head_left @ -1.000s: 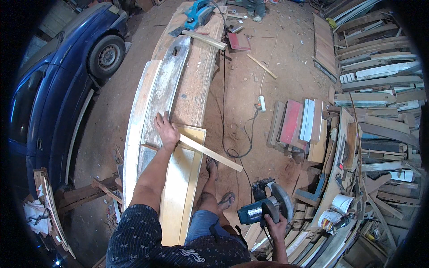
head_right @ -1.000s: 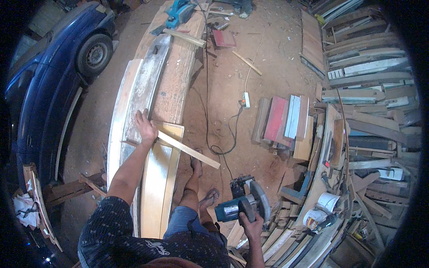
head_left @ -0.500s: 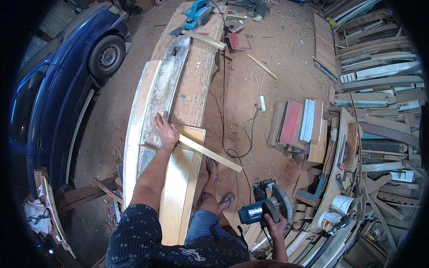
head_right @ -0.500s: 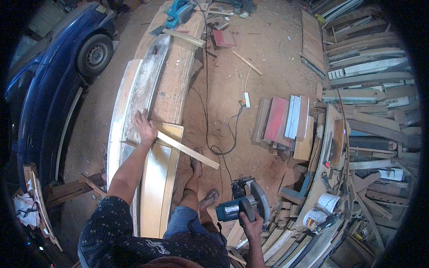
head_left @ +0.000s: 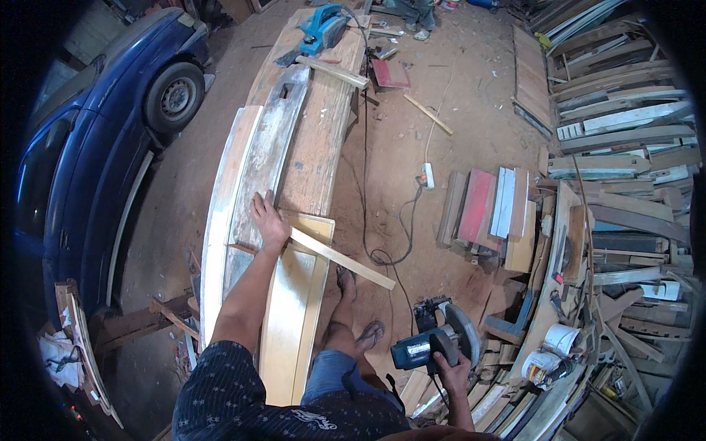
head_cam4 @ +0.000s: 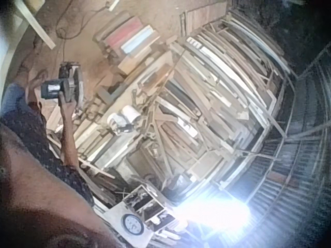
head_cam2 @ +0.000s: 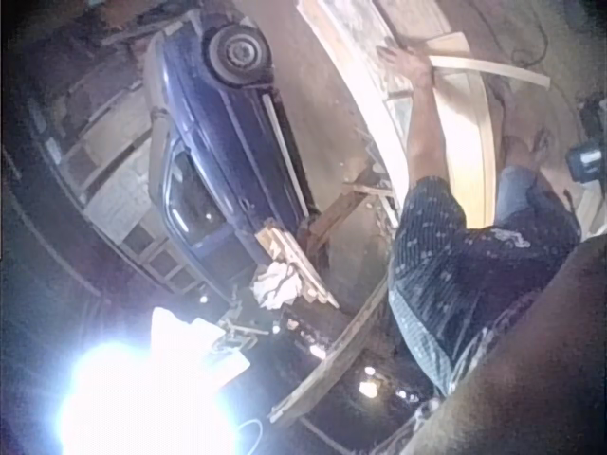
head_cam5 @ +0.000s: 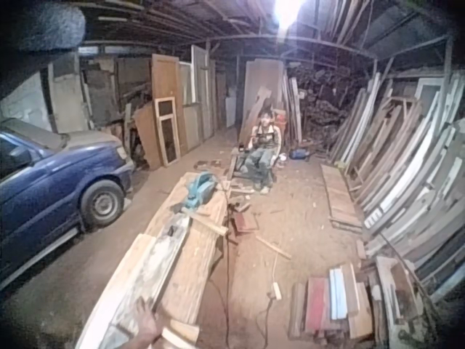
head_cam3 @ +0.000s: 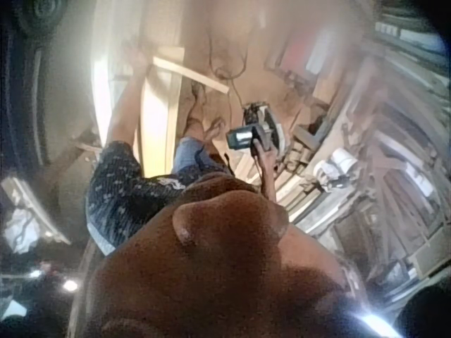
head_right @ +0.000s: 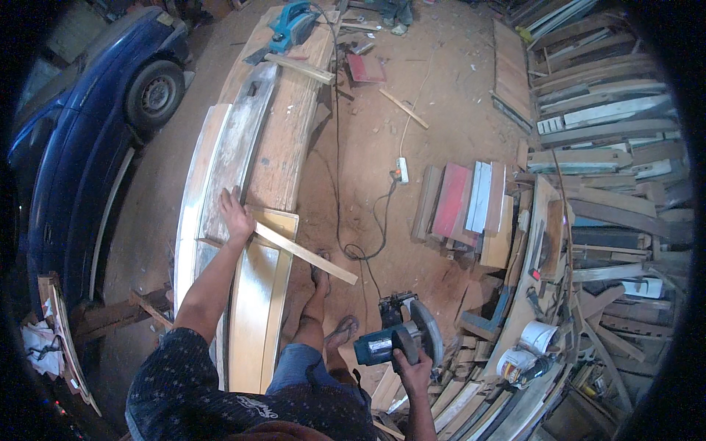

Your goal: The person uses a circular saw to cut a long wooden plank on a makeshift workbench. They then use a hammer to break apart a wooden pallet and separate the planks.

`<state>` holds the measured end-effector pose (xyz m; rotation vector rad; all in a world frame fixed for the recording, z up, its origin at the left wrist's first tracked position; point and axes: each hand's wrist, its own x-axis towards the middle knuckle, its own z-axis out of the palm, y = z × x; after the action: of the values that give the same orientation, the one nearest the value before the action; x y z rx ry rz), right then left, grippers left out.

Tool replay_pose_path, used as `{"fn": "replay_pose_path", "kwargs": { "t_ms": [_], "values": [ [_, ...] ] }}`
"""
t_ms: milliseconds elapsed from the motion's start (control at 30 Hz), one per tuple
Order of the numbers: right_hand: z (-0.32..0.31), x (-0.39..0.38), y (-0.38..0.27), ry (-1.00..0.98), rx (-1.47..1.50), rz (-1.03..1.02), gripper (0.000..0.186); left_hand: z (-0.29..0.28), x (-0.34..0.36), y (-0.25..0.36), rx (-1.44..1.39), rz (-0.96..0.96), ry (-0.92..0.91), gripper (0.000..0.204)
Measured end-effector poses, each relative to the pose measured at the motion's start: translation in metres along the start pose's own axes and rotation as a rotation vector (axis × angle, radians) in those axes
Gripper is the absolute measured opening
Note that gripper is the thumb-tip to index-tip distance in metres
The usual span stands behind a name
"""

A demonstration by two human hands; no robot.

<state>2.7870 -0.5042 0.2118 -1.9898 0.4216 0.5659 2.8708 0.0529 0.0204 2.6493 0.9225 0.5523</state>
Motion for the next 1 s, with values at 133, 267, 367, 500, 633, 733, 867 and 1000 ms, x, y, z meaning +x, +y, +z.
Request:
{"fn": "replay_pose_path", "kwargs": {
  "t_ms": [133,267,367,500,633,733,867,1000],
  "values": [
    [0.0,0.001,-0.01,-0.008,-0.025,0.078,0.039,0.005,-0.002,-0.007,-0.009,0.069,0.012,0.07],
    [0.003,0.003,-0.014,-0.004,0.017,0.05,0.036,0.008,-0.005,-0.008,0.035,-0.001,-0.055,0.071],
    [0.003,0.005,-0.01,-0.003,0.031,0.064,0.032,0.008,-0.01,-0.008,0.057,-0.03,-0.095,0.07],
    [0.006,0.007,-0.006,0.015,0.062,0.087,0.031,0.004,-0.017,0.001,0.082,-0.067,-0.105,0.07],
    [0.008,0.009,0.001,0.029,0.077,0.048,0.03,0.001,-0.022,0.01,0.061,-0.098,-0.091,0.07],
    [0.011,0.009,0.003,0.053,0.097,0.048,0.031,-0.006,-0.025,0.019,0.066,-0.156,-0.123,0.07],
    [0.013,0.007,0.003,0.04,0.079,0.04,0.037,-0.005,-0.038,0.019,0.078,-0.111,-0.058,0.07],
    [0.012,0.004,0.006,0.047,0.089,0.044,0.036,-0.009,-0.042,0.023,-0.005,-0.195,-0.088,0.071]
  ]
}}
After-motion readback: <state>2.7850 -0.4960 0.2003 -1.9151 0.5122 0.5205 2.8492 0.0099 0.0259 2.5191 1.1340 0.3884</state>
